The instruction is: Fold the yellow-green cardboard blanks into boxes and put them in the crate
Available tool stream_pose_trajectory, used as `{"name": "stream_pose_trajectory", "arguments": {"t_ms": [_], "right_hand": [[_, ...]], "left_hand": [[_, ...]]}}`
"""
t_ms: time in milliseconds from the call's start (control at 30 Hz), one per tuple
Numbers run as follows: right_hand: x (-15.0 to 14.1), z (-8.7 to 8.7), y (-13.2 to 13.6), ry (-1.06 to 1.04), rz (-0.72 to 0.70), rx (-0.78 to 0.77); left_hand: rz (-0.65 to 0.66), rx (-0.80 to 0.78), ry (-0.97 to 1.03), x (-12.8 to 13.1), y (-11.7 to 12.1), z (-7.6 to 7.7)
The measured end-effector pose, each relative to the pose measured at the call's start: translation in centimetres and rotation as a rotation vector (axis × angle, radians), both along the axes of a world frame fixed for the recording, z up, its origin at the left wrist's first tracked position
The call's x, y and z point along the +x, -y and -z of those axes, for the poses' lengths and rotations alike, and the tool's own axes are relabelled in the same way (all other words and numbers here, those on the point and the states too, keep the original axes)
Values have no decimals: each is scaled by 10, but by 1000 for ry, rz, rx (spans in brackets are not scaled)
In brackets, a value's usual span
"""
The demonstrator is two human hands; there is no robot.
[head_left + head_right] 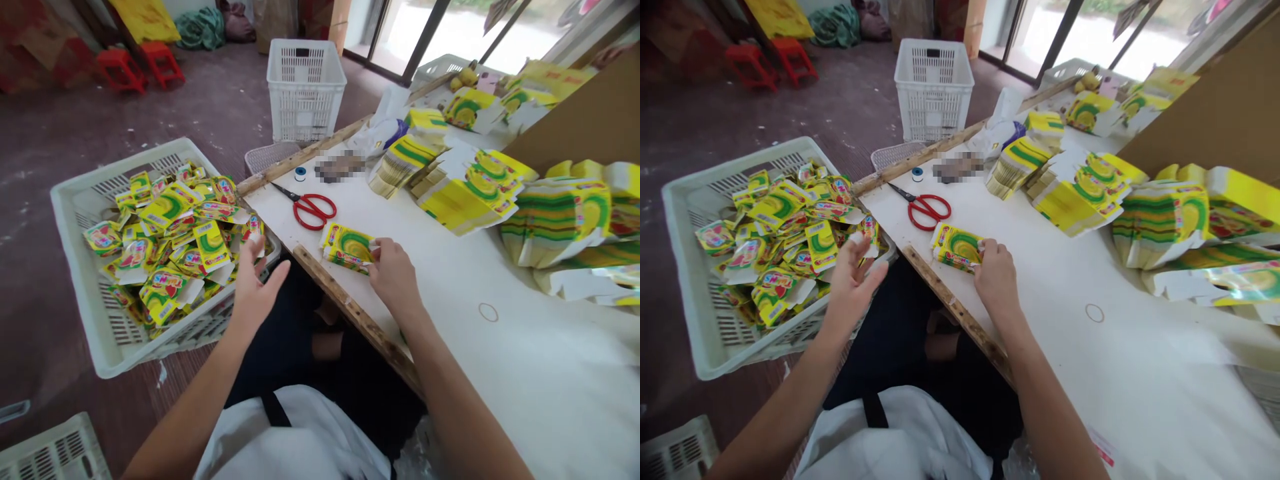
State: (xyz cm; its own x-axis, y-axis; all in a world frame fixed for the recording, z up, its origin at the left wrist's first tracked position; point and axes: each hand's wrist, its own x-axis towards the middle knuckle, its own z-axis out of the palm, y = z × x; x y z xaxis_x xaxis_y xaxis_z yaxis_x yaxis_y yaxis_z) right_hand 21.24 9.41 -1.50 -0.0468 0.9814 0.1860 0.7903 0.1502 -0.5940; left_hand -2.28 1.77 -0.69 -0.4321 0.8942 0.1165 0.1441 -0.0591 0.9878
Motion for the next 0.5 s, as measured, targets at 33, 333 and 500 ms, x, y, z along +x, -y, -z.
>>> {"name": "stream_pose_trajectory", "arguments": {"t_ms": [33, 333, 500], "right_hand": [[0, -1, 1, -17, 7, 4], [-29, -24, 47, -693, -196, -133], [-71, -35, 94, -905, -458, -351]], "left_hand": [[48, -26, 16, 6, 3, 2], [336, -12, 367, 38, 16, -15], [107, 56, 509, 45, 8, -40]]}}
